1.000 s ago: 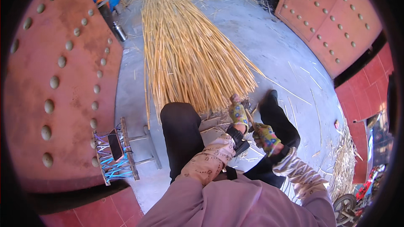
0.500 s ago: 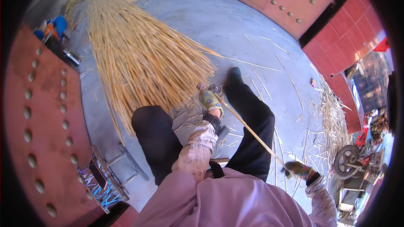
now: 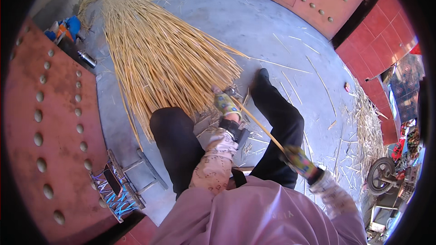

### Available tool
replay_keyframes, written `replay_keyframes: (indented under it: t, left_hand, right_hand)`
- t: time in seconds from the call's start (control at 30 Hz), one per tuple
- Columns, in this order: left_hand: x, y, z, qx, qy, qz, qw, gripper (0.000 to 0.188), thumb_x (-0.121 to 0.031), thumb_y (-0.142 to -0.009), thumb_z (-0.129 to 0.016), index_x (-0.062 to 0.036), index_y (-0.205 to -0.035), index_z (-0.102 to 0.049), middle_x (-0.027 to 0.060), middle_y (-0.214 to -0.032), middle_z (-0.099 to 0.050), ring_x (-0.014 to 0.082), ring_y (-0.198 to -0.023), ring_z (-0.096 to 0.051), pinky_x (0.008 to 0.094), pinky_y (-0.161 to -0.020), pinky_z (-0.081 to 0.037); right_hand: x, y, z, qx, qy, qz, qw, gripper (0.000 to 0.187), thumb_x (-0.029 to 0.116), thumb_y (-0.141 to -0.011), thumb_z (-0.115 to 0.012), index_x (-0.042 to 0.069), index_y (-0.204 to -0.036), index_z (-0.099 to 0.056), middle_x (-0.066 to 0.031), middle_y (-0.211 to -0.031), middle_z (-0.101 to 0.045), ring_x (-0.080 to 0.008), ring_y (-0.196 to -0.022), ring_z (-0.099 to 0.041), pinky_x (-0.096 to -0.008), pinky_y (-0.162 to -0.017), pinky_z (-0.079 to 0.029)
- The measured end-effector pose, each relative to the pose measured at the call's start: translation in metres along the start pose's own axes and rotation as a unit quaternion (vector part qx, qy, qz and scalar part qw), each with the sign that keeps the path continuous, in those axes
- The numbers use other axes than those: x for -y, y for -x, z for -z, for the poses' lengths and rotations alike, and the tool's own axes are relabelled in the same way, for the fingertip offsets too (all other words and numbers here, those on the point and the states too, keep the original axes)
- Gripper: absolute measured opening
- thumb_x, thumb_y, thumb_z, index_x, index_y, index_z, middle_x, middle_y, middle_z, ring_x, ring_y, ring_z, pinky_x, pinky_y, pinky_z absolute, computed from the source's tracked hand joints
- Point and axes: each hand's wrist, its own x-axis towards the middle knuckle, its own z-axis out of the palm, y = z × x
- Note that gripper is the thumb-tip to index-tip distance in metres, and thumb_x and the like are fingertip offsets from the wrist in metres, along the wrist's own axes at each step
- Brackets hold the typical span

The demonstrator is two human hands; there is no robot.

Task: The person pulls a reed from a pile, draws it through a handheld splitting tool, and discards the waste. This process is repeated with several more reeds while the person sits between two large red doors.

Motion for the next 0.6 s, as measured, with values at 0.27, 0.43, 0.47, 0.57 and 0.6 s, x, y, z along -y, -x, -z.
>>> replay_keyframes:
  t: [0.27,0.43,0.47,0.57,0.6]
  left_hand:
    - [0.036,0.013,-0.006,0.069,-0.077,0.018,0.994,0.073,-0.055,-0.08,-0.041,0.0021,-0.124,-0.034,0.0147,-0.127,-0.036,0.0247,-0.111,-0.039,0.0295,-0.096,-0.027]
    - [0.074,0.01,0.03,0.092,-0.209,-0.178,0.957,0.066,-0.058,-0.078,-0.042,0.0,-0.107,-0.048,0.0116,-0.102,-0.052,0.0228,-0.087,-0.051,0.0297,-0.077,-0.041]
    - [0.067,0.029,0.021,0.085,-0.17,-0.114,0.975,0.064,-0.059,-0.077,-0.043,-0.0012,-0.103,-0.049,0.0103,-0.097,-0.052,0.0219,-0.081,-0.052,0.0295,-0.073,-0.042]
    - [0.035,0.071,0.0,0.057,-0.044,0.076,0.994,0.058,-0.06,-0.076,-0.044,-0.0045,-0.091,-0.052,0.0065,-0.08,-0.054,0.0192,-0.063,-0.053,0.0286,-0.058,-0.046]
    - [0.022,0.065,0.0,0.049,-0.041,0.066,0.996,0.058,-0.06,-0.076,-0.044,-0.0045,-0.091,-0.052,0.0065,-0.08,-0.054,0.0192,-0.063,-0.053,0.0286,-0.058,-0.046]
  right_hand:
    - [-0.043,0.14,0.067,0.102,-0.213,-0.295,0.926,0.029,0.026,-0.083,-0.051,0.0,-0.095,-0.056,-0.0009,-0.065,-0.053,-0.0081,-0.052,-0.046,-0.0205,-0.047,-0.037]
    - [-0.007,-0.032,0.025,0.086,-0.217,-0.169,0.958,0.039,0.034,-0.081,-0.055,0.0,-0.1,-0.048,-0.0007,-0.065,-0.051,-0.0061,-0.059,-0.052,-0.0171,-0.052,-0.043]
    - [0.001,-0.058,0.024,0.13,-0.326,-0.128,0.928,0.036,0.033,-0.082,-0.054,0.001,-0.098,-0.048,-0.0012,-0.064,-0.052,-0.0062,-0.056,-0.052,-0.0172,-0.05,-0.043]
    - [-0.022,-0.086,0.014,0.191,-0.446,-0.119,0.866,0.029,0.03,-0.084,-0.05,0.003,-0.093,-0.048,-0.0015,-0.061,-0.051,-0.0064,-0.05,-0.052,-0.0172,-0.044,-0.043]
    - [-0.015,-0.091,0.005,0.218,-0.456,-0.158,0.848,0.026,0.029,-0.085,-0.048,0.003,-0.09,-0.047,-0.0013,-0.059,-0.051,-0.0065,-0.046,-0.051,-0.017,-0.04,-0.043]
